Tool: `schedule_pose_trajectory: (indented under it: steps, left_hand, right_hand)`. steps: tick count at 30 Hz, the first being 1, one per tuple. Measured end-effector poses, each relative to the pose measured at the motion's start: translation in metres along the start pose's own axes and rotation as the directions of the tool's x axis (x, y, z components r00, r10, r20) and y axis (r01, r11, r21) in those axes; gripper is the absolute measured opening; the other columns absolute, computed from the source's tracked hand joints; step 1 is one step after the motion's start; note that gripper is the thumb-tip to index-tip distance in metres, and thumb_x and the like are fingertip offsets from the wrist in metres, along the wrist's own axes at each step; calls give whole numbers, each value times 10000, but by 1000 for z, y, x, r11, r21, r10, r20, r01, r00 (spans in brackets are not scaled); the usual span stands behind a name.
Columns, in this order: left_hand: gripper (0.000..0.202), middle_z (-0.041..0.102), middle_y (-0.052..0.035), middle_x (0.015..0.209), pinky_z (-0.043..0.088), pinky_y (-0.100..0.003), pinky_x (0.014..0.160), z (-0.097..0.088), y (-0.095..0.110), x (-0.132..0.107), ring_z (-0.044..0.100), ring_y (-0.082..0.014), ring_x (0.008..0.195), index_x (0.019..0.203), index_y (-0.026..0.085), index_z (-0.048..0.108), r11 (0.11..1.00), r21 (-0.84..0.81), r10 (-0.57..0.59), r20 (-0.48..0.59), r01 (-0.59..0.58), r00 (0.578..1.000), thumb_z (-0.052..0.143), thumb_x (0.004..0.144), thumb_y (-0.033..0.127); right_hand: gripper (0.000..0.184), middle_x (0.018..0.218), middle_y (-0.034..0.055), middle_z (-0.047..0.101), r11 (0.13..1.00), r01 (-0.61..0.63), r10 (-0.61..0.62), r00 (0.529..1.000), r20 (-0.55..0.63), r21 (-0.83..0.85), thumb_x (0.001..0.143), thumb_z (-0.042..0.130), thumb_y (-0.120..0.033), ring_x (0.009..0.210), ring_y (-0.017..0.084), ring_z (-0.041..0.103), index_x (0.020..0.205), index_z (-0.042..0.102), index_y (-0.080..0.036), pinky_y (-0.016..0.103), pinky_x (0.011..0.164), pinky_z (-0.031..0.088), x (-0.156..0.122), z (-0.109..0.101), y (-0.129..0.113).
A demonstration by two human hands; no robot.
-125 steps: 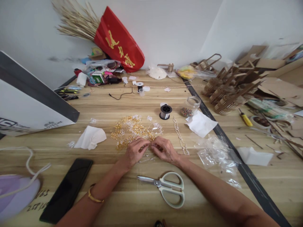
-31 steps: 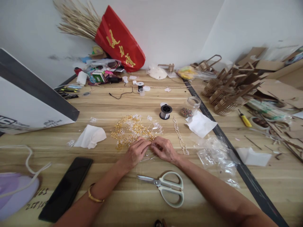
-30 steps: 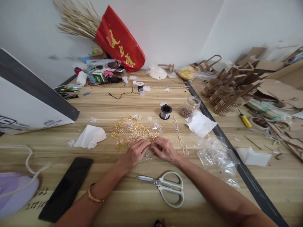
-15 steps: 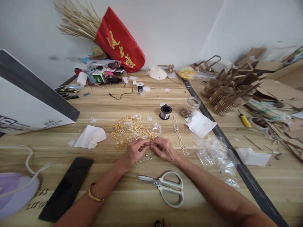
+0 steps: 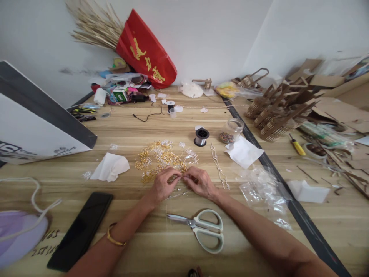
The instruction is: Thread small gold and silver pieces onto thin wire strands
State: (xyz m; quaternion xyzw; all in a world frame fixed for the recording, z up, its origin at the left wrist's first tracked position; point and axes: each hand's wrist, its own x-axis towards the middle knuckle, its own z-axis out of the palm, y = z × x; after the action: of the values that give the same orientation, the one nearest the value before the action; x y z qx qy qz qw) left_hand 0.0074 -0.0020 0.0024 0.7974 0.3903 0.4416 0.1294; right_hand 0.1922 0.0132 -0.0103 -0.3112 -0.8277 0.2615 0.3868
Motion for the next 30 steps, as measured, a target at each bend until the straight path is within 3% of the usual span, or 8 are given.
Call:
schedule_pose_trajectory:
  steps: [9,20,24,30]
  left_hand:
    - [56,672,-30,723,521,-256,654,0,1,-1,640,-145,683,780,164,614,998,-24,-56,16,57,998,611,779,108]
    - [59,675,-23,718,525,-246,648,-2,1,1,638,-138,674,773,162,617,996,-19,-92,-32,92,995,623,771,104]
    - [50,670,-24,714,522,-252,649,-2,2,0,636,-142,677,767,164,614,998,-13,-63,-21,63,998,619,778,116]
    - [56,670,-22,719,522,-249,656,1,1,-2,636,-138,678,776,169,613,999,-9,-53,-4,53,999,602,794,117]
  right_hand:
    - [75,769,44,596,999,34,-34,999,-21,-12,878,535,-222,687,152,533,920,584,-182,260,612,429,-1,1,1]
    - [87,803,55,568,997,20,-23,999,-35,-70,819,556,-220,729,165,533,749,519,-185,277,642,441,0,-4,-7]
    - [113,906,81,588,997,30,-34,997,-62,-75,830,597,-280,839,194,559,872,548,-187,307,715,468,-1,-3,-4]
    - [85,833,62,623,997,79,-79,997,-8,-22,900,516,-216,786,179,573,925,596,-202,302,705,474,-1,0,-1]
